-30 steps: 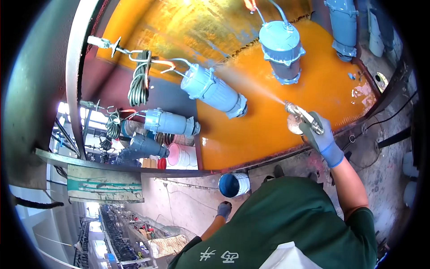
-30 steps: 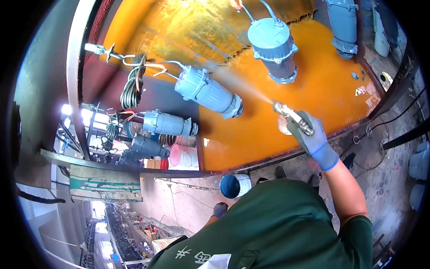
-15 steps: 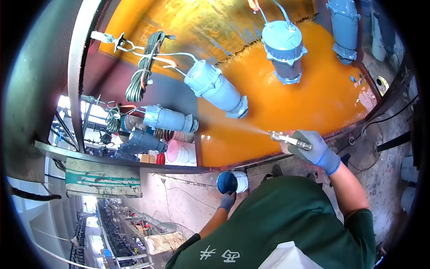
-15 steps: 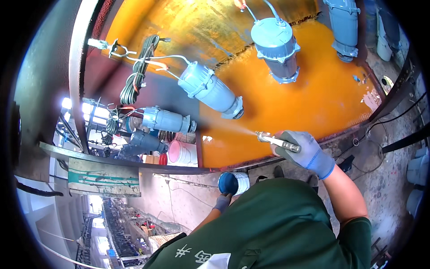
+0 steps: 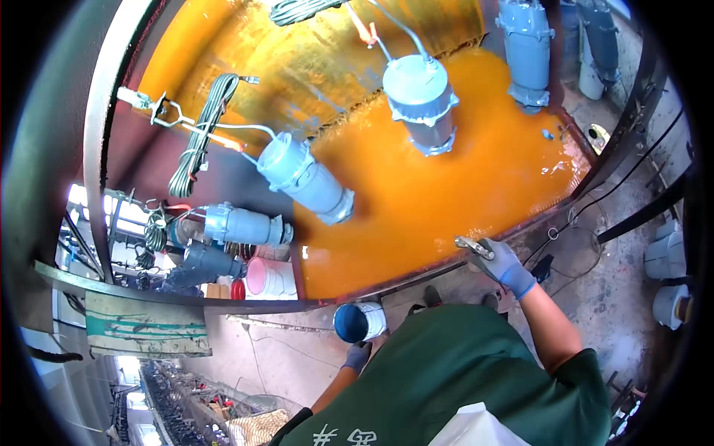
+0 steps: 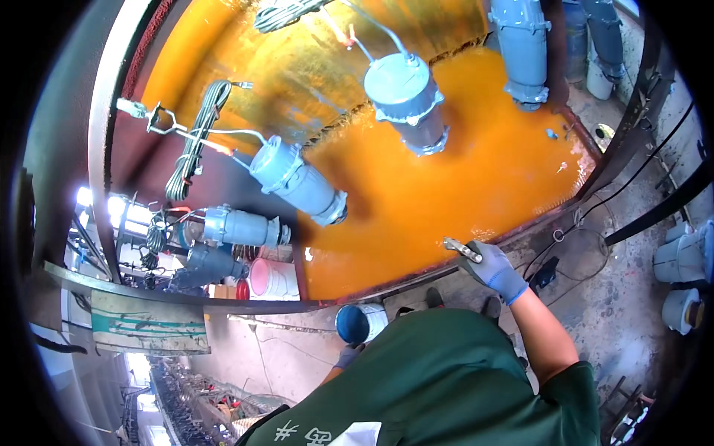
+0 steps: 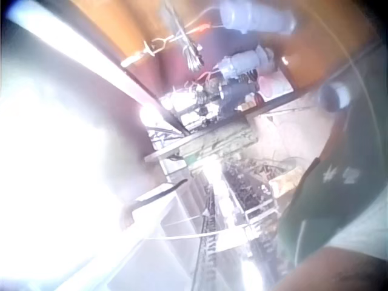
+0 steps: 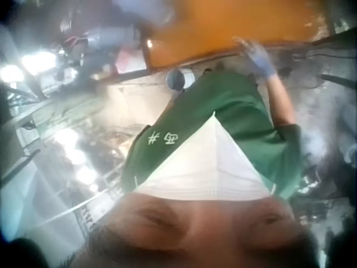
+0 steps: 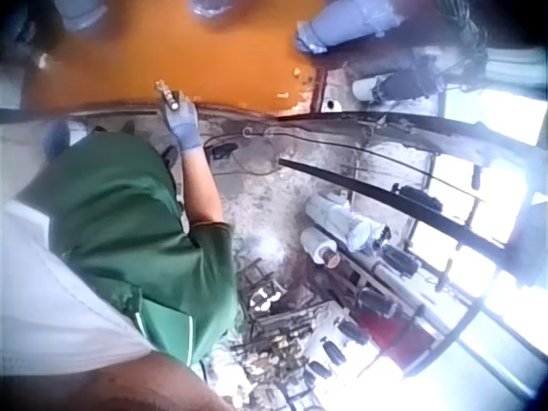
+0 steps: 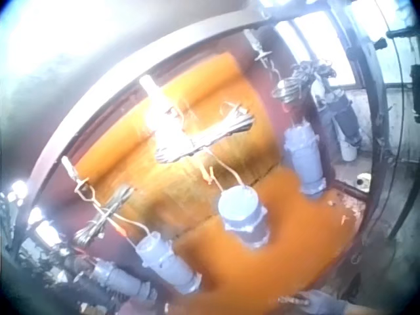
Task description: The person presses a button on a control panel and spray paints hanging pump motors using a spray gun while rotating and holding them by hand.
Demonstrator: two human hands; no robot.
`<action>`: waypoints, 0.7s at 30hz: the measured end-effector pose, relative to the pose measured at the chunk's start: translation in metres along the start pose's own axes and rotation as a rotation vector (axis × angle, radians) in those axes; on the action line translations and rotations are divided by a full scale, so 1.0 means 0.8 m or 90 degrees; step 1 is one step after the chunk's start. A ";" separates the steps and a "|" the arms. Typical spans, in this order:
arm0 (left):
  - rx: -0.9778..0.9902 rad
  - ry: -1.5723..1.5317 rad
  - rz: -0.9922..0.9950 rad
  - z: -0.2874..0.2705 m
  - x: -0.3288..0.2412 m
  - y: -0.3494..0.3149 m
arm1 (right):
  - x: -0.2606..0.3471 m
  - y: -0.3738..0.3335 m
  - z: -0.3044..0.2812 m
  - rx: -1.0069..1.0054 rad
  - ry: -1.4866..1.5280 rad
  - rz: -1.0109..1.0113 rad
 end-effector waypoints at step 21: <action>-0.734 0.071 0.852 -0.431 -0.661 0.037 | -0.077 -0.178 -0.071 -0.287 -0.014 0.173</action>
Point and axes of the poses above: each hand's wrist, its own y-axis towards the middle knuckle, its own z-axis out of the palm, x = y × z, the point moved 5 cm from there along y, towards the middle knuckle, and after that the axes turned 12 degrees about y, right-handed, at the moved point
